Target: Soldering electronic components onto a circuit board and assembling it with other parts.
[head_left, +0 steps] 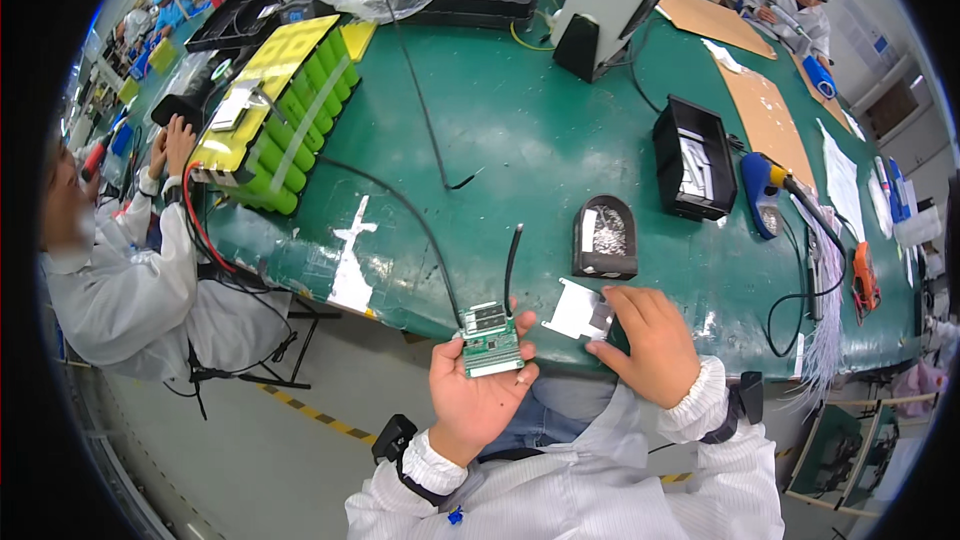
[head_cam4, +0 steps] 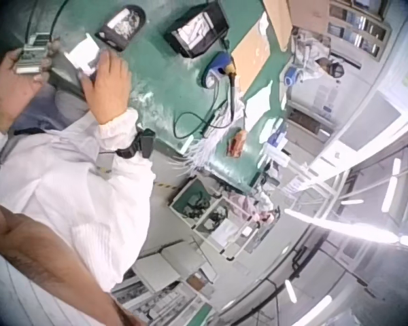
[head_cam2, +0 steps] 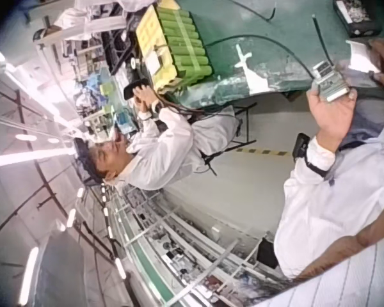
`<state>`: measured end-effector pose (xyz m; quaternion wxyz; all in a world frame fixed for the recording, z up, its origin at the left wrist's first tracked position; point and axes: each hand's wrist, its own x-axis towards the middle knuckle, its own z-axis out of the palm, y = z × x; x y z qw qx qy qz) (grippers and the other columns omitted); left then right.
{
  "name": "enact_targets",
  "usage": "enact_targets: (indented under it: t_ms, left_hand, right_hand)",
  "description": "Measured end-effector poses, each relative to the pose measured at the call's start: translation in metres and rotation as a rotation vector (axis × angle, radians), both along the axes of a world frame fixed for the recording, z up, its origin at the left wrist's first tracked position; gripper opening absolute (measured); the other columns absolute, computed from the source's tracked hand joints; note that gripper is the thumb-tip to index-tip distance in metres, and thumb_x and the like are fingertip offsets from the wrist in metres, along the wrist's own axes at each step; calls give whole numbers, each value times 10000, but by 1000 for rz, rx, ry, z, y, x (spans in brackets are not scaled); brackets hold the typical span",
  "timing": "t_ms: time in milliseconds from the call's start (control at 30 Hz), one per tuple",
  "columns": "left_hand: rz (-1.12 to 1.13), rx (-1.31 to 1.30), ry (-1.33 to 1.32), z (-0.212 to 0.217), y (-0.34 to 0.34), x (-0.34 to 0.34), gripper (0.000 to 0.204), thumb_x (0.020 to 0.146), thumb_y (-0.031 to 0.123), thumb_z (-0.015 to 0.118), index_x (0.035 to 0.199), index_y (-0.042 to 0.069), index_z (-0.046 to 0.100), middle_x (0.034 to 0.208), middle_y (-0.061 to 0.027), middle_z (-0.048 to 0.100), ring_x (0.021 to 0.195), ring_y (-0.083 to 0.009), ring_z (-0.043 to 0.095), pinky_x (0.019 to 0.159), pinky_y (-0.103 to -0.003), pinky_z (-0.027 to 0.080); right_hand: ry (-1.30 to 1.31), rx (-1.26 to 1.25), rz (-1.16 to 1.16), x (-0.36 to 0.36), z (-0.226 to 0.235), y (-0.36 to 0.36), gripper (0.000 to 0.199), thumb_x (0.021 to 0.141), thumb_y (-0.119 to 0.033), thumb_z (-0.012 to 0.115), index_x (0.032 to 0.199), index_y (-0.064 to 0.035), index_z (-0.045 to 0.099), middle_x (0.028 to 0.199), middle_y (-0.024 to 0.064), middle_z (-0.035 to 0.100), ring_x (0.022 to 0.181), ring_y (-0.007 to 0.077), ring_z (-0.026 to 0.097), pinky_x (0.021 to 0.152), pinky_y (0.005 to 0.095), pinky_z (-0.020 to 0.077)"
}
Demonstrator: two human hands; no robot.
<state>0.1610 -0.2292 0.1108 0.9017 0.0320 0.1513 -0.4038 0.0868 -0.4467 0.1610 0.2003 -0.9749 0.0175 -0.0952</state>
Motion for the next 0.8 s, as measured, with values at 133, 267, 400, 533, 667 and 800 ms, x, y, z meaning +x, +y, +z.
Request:
enact_targets:
  t_ms: [133,267,400,533,667,800]
  left_hand:
    - [-13,12,-37,0,0,4,640,933,340,398,1472,-4,377,1341,-181,567,924,-275,550,717,-374,437]
    - [-23,41,-81,-3,3,3,639,931,352,403,1465,0,388,1327,-185,574,916,-276,550,704,-375,438]
    - [-123,27,-150,-11,2,-2,650,941,390,391,1464,5,391,1326,-199,575,915,-290,555,714,-374,450]
    - [-207,-76,-114,-17,-9,-8,631,962,371,361,1475,5,385,1360,-207,558,932,-299,567,753,-379,470]
    - [-165,-15,-108,-14,-3,-6,642,953,389,376,1472,13,397,1354,-207,560,954,-296,570,759,-380,471]
    - [-163,48,-154,-8,-5,-4,684,921,403,419,1480,11,380,1332,-199,573,941,-282,570,740,-369,457]
  right_hand:
    - [32,-43,11,-3,-6,-3,583,715,-186,826,1214,10,597,1173,150,604,1036,344,560,902,426,467]
    - [25,9,60,-3,-5,-6,588,719,-230,824,1209,-3,592,1151,145,599,1031,344,556,878,419,470]
    - [-1,31,74,-9,-8,-5,613,669,-199,839,1198,-4,596,1112,150,594,997,349,567,851,428,482]
    - [-44,57,-19,-25,-11,-8,604,646,-132,815,1184,19,586,1090,187,582,963,364,597,807,424,511]
    - [-120,203,-7,-23,-19,-18,565,659,-143,822,1150,27,601,1095,202,593,930,361,627,794,409,526]
    - [-248,208,59,-21,-19,-26,491,682,-189,839,1077,20,634,1014,179,636,857,340,647,742,382,537]
